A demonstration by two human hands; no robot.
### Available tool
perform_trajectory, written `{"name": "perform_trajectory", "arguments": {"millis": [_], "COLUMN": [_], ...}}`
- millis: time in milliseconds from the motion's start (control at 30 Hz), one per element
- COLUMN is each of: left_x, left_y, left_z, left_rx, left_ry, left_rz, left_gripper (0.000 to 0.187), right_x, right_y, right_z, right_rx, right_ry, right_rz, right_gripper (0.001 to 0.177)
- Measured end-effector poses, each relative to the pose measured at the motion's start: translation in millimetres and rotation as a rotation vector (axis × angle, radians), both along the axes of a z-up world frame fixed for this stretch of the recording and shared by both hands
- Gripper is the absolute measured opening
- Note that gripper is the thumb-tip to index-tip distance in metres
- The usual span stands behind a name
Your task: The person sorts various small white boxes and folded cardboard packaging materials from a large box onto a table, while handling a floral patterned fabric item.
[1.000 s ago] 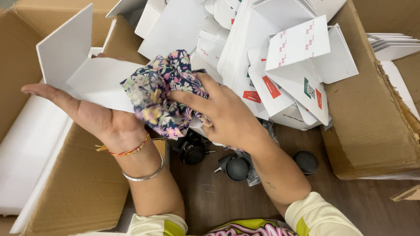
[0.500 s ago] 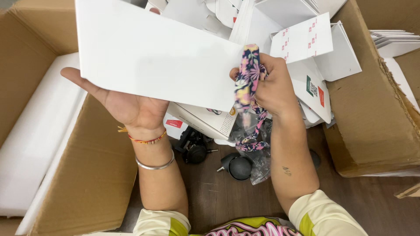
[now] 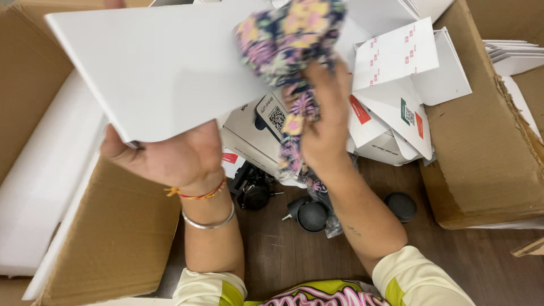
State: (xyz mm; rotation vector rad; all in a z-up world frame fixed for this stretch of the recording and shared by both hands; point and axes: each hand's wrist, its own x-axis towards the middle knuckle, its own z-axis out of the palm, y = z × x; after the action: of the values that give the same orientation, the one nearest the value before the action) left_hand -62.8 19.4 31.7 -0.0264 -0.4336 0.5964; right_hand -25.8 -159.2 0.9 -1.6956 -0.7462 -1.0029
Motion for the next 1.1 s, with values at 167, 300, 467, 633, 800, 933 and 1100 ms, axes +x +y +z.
{"name": "perform_trajectory", "arguments": {"millis": [167, 300, 467, 633, 800, 933, 1100], "left_x": [13, 10, -33, -69, -67, -52, -30], "left_y": [-28, -17, -56, -48, -30, -31, -14], "left_z": [-59, -86, -47, 4, 13, 1, 6], "left_rx": [0.482, 0.711, 0.537, 0.563, 0.626, 0.712, 1.843], "left_ry": [-0.035, 0.319, 0.102, -0.034, 0.028, -0.043, 0.251], "left_rz": [0.148, 0.081, -0.005, -0.118, 0.028, 0.054, 0.726], "left_gripper": [0.067, 0.074, 0.066, 0.062, 0.071, 0.088, 0.102], "right_x": [-29, -38, -2, 26, 1, -8, -11], "right_y": [18, 14, 2, -16, -3, 7, 6], "right_z": [0, 3, -19, -1, 0, 2, 16], "right_rx": [-0.186, -0.153, -0.033, -0.121, -0.196, -0.197, 0.030], "right_ry": [0.007, -0.134, -0.083, -0.134, 0.023, 0.251, 0.458], "right_rz": [0.178, 0.416, 0.156, 0.323, -0.031, 0.065, 0.303], "right_gripper": [0.050, 0.042, 0.046, 0.099, 0.053, 0.037, 0.028]}}
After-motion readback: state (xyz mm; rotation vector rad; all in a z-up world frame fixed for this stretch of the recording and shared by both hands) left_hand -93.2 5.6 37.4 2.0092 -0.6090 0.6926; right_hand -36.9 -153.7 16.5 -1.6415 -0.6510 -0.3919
